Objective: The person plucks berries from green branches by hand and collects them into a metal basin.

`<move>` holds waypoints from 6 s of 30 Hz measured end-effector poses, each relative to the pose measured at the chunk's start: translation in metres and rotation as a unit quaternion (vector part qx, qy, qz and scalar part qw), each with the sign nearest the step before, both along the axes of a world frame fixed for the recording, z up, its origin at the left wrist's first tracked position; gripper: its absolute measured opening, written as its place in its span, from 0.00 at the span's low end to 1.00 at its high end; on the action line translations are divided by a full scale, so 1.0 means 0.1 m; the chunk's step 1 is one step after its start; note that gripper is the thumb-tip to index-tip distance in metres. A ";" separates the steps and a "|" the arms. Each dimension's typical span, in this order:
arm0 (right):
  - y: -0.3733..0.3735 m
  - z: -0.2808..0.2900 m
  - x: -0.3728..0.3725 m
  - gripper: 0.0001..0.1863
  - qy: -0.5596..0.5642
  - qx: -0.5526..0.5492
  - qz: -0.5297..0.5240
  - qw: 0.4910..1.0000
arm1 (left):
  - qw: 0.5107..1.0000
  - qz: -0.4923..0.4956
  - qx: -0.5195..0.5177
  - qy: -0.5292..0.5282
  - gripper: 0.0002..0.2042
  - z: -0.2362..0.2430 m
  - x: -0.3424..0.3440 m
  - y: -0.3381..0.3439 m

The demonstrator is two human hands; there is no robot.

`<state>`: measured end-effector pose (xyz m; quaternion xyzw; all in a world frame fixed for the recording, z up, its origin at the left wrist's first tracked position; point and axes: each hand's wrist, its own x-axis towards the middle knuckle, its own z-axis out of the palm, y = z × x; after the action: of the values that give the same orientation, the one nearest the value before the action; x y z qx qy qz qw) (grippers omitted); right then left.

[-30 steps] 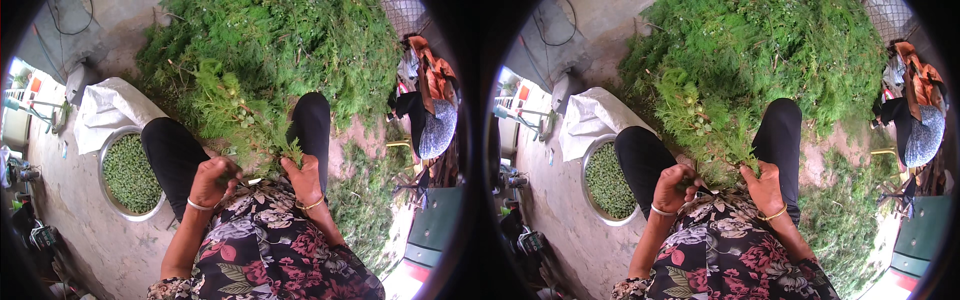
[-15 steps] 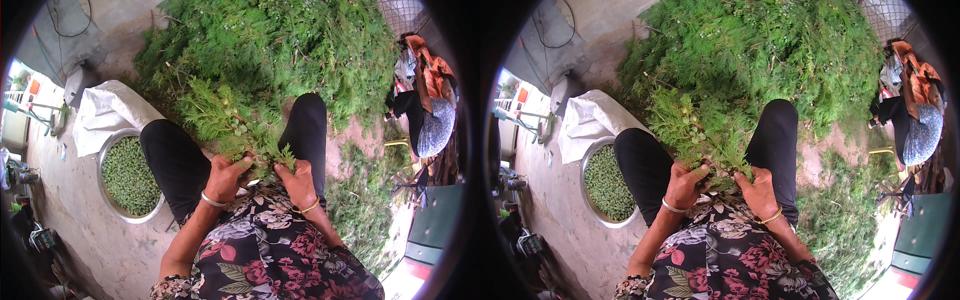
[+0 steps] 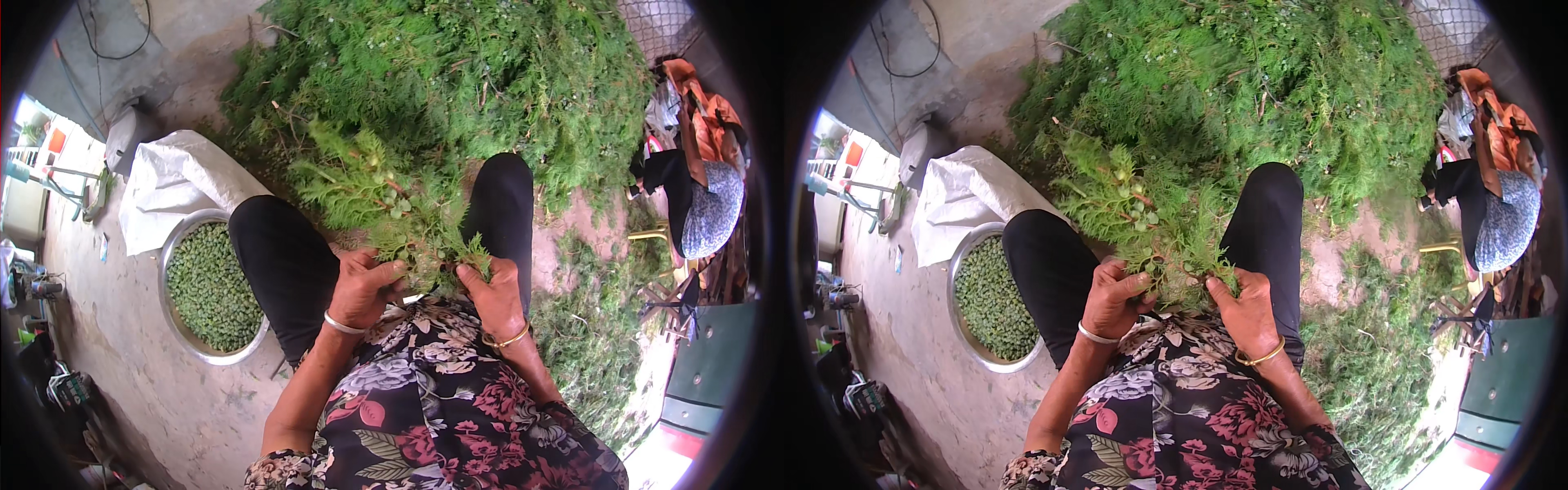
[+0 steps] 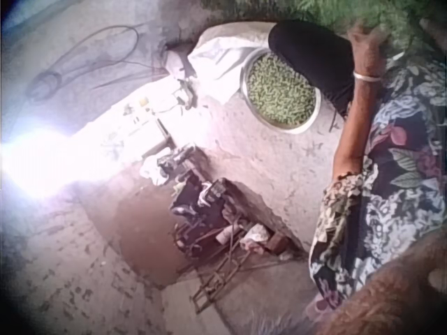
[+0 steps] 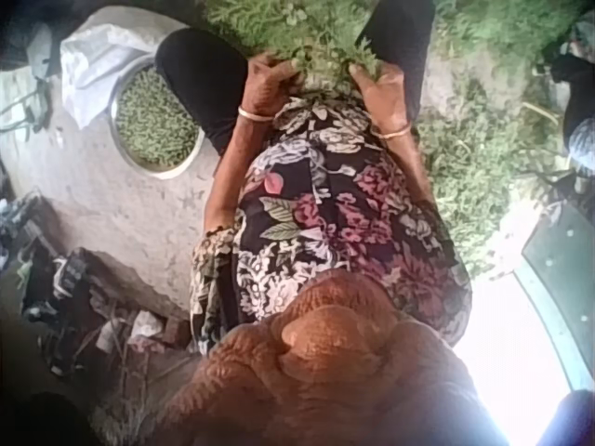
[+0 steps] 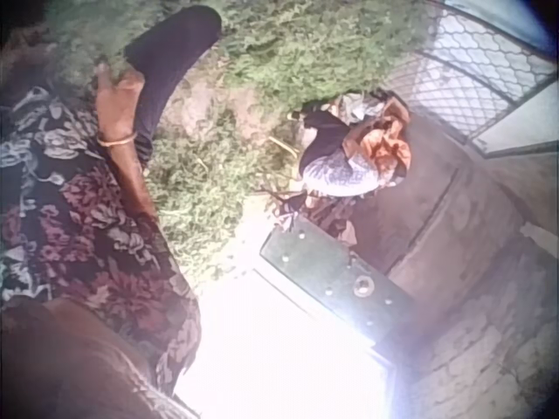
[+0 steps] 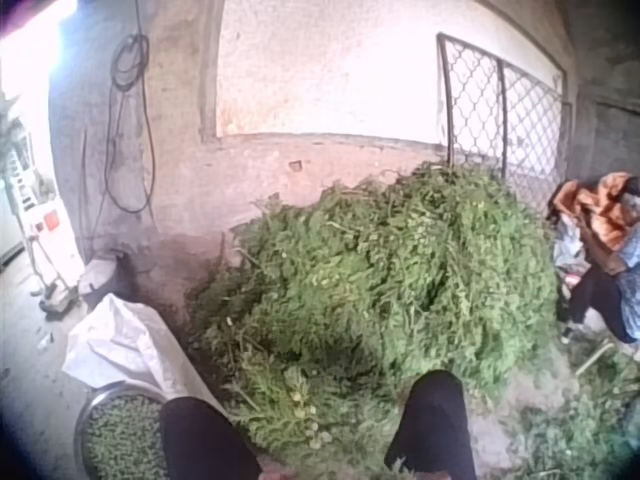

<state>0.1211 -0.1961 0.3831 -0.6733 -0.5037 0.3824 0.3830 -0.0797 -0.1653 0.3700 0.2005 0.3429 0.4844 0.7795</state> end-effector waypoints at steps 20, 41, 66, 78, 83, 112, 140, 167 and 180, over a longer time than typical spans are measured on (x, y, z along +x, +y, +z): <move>0.01 -0.03 -0.01 0.10 -0.032 0.074 -0.024 0.996 | 0.995 0.091 0.019 0.022 0.07 0.13 -0.37 -0.12; -0.01 -0.05 -0.11 0.10 -0.041 0.029 0.031 0.998 | 0.826 0.107 0.217 0.509 0.07 -0.40 -0.02 -0.02; -0.08 0.14 -0.09 0.11 -0.086 0.086 0.068 0.990 | 0.995 0.089 -0.036 0.008 0.17 -0.05 0.06 0.08; -0.08 0.09 0.02 0.12 0.037 -0.056 0.009 0.998 | 0.988 0.104 -0.103 -0.051 0.13 -0.61 -0.42 0.24; -0.05 0.08 -0.04 0.13 0.023 -0.044 0.039 0.998 | 0.981 0.035 -0.097 -0.165 0.14 -0.42 -0.05 -0.04; 0.02 0.18 -0.13 0.05 0.277 -0.068 0.066 0.956 | 0.981 0.005 -0.079 -0.178 0.17 -0.11 0.09 -0.17; -0.02 0.09 -0.12 0.11 0.063 -0.019 0.012 0.998 | 0.699 0.047 0.424 0.574 0.07 -0.10 -0.01 -0.13; 0.03 0.11 -0.11 0.12 0.053 -0.060 0.112 0.990 | 0.594 -0.030 0.540 0.596 0.15 -0.45 -0.15 -0.17; 0.00 -0.04 -0.17 0.19 0.042 -0.040 0.061 0.996 | 0.840 -0.023 0.326 0.432 0.08 -0.22 0.07 -0.18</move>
<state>0.1038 -0.1960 0.3796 -0.6391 -0.5116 0.4530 0.3529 -0.0730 -0.1835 0.3484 0.6402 0.4623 0.4143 0.4526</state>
